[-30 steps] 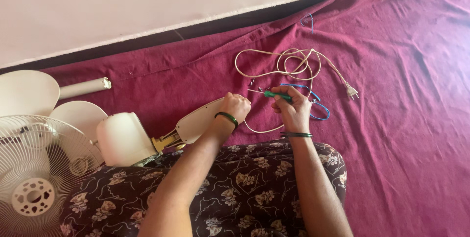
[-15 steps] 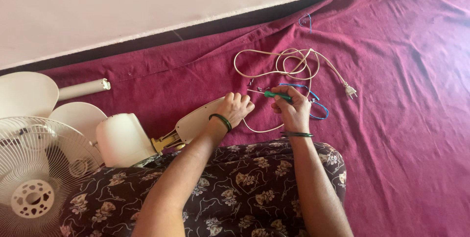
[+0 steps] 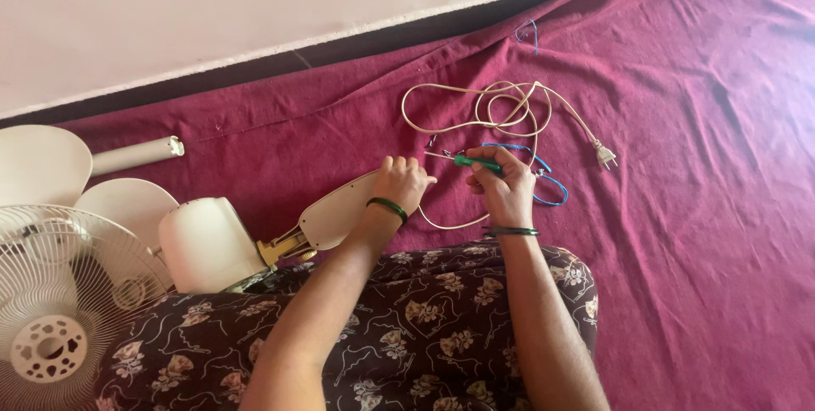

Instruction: The person sits on the floor and uses a screwdriver to remove screws from the back cover of an electric fan's motor housing. They open the cover, adjust internal wiring, then close the cover and reinsert the screws.

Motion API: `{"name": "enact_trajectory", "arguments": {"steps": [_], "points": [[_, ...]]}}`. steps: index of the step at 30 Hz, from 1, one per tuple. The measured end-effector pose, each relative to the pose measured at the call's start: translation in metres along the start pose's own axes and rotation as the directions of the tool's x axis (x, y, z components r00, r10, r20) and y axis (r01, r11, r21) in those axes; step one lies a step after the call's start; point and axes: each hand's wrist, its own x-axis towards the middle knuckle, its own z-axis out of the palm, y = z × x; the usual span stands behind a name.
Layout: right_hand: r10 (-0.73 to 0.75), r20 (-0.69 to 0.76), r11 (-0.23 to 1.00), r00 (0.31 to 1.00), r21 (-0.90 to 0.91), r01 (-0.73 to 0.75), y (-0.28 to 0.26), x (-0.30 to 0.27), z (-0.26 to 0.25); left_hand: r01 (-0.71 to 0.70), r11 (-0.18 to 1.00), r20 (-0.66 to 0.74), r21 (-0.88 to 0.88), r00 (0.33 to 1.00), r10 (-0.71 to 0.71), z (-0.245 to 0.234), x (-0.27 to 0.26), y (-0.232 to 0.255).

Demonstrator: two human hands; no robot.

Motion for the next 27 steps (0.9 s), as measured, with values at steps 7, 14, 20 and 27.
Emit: {"name": "enact_trajectory", "arguments": {"steps": [7, 14, 20, 27], "points": [[-0.004, 0.01, 1.0, 1.0, 0.019, 0.004, 0.003, 0.0, 0.003, -0.145, 0.989, -0.295, 0.015, 0.945, 0.143, -0.016, -0.021, -0.015], [0.006, 0.017, 1.0, 1.0, 0.025, -0.006, 0.01, 0.002, 0.002, -0.223, 0.95, -0.132, 0.22, 0.958, 0.255, 0.008, -0.008, -0.012], [0.001, 0.016, 0.999, 1.0, 0.043, -0.002, 0.013, 0.007, 0.004, 0.007, 0.993, 0.049, 0.121, 0.999, -0.013, 0.01, 0.011, 0.001], [0.009, 0.005, 0.999, 1.0, 0.031, -0.01, 0.012, 0.007, 0.003, 0.15, 0.976, 0.041, -0.155, 0.989, -0.145, -0.019, -0.003, -0.006]]}}
